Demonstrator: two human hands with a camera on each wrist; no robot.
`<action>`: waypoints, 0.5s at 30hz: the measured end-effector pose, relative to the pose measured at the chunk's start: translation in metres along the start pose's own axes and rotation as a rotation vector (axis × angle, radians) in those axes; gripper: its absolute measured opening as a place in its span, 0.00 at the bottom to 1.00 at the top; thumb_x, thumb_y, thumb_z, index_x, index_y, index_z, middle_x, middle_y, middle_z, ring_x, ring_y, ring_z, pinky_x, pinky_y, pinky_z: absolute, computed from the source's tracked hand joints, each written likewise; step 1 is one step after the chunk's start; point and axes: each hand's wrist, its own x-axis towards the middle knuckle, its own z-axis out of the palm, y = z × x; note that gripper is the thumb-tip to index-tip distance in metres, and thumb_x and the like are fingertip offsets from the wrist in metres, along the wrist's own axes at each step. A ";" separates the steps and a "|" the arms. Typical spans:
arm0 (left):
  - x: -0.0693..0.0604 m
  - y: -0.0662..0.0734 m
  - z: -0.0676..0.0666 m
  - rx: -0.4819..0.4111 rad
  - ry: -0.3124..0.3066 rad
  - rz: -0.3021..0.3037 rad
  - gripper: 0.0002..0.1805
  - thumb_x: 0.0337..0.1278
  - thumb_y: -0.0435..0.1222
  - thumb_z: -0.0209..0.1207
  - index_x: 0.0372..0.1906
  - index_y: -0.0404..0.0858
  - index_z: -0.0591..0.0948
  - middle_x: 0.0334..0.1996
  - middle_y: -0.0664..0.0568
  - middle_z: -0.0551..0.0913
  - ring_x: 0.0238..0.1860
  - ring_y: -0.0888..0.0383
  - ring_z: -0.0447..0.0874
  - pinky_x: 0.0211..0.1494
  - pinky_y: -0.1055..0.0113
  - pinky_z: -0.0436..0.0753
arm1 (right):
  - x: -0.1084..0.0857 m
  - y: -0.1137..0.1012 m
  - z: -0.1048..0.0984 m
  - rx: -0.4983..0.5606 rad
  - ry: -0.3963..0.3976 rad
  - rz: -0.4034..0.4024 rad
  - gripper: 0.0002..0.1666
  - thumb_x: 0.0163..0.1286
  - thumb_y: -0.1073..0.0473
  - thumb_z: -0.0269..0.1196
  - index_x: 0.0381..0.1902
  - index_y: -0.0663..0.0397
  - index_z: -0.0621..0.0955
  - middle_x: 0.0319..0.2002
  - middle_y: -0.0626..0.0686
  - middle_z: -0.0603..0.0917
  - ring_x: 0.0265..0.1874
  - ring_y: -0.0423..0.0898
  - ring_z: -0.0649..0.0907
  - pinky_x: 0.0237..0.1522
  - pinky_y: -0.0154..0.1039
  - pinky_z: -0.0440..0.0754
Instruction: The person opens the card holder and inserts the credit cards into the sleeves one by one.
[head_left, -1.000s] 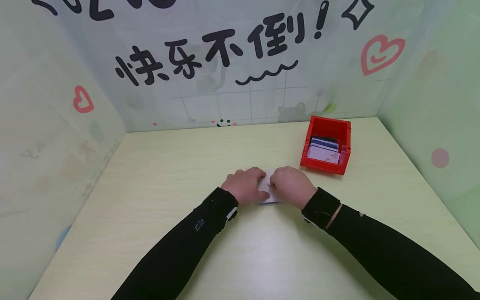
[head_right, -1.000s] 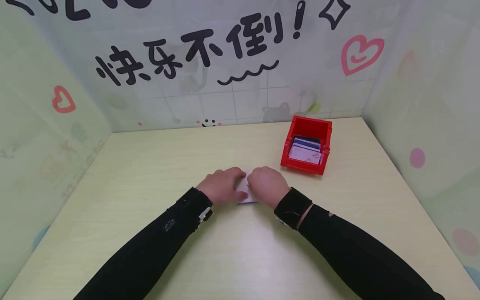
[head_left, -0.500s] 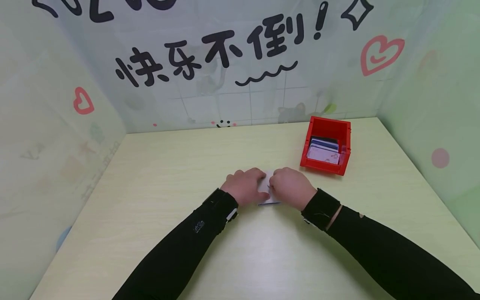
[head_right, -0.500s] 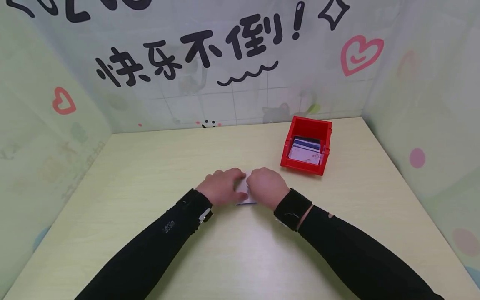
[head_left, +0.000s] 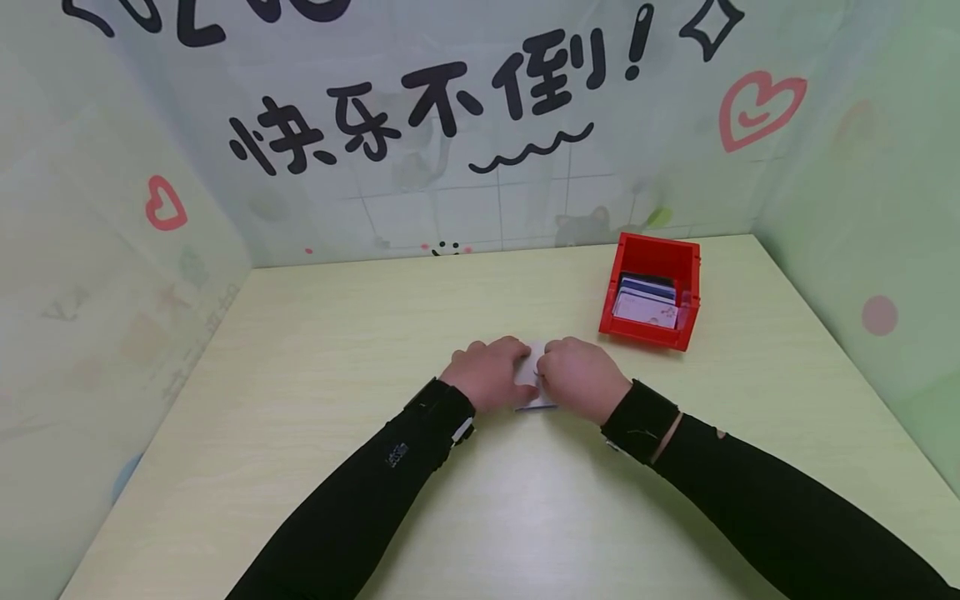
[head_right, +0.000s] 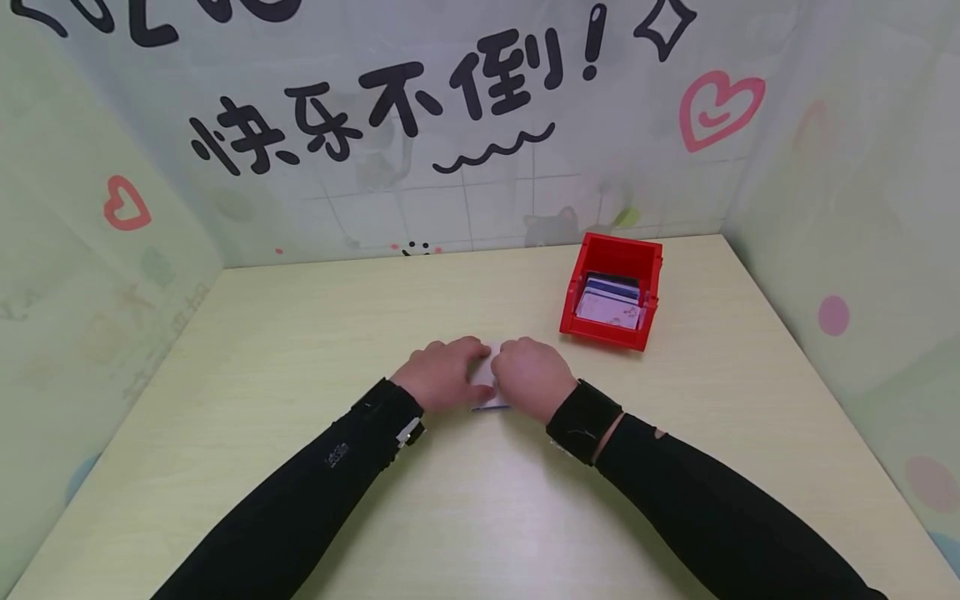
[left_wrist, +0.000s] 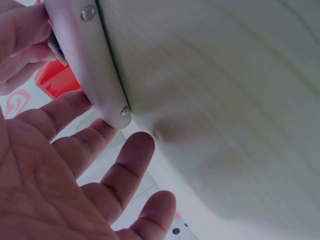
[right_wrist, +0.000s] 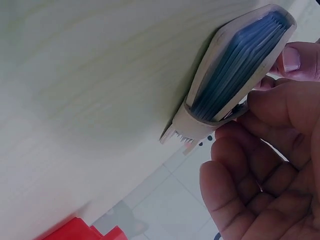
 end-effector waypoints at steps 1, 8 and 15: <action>0.000 0.000 0.000 -0.001 -0.001 0.000 0.39 0.64 0.61 0.64 0.76 0.52 0.74 0.74 0.59 0.76 0.67 0.42 0.78 0.69 0.43 0.73 | 0.000 0.000 0.000 -0.002 -0.002 0.001 0.10 0.63 0.55 0.78 0.39 0.54 0.91 0.31 0.52 0.87 0.28 0.46 0.80 0.39 0.37 0.87; -0.002 0.001 -0.001 -0.001 -0.003 0.003 0.39 0.64 0.61 0.64 0.76 0.51 0.74 0.73 0.59 0.76 0.67 0.41 0.78 0.68 0.44 0.74 | 0.000 -0.001 0.001 0.011 -0.018 0.016 0.12 0.62 0.54 0.78 0.40 0.53 0.92 0.31 0.52 0.87 0.28 0.45 0.80 0.38 0.36 0.87; -0.001 0.001 -0.001 0.002 -0.003 0.001 0.38 0.64 0.61 0.64 0.76 0.51 0.74 0.73 0.59 0.76 0.66 0.42 0.78 0.67 0.44 0.74 | -0.001 -0.001 0.002 -0.001 -0.013 0.002 0.12 0.61 0.55 0.79 0.40 0.53 0.91 0.31 0.52 0.86 0.28 0.45 0.79 0.37 0.36 0.86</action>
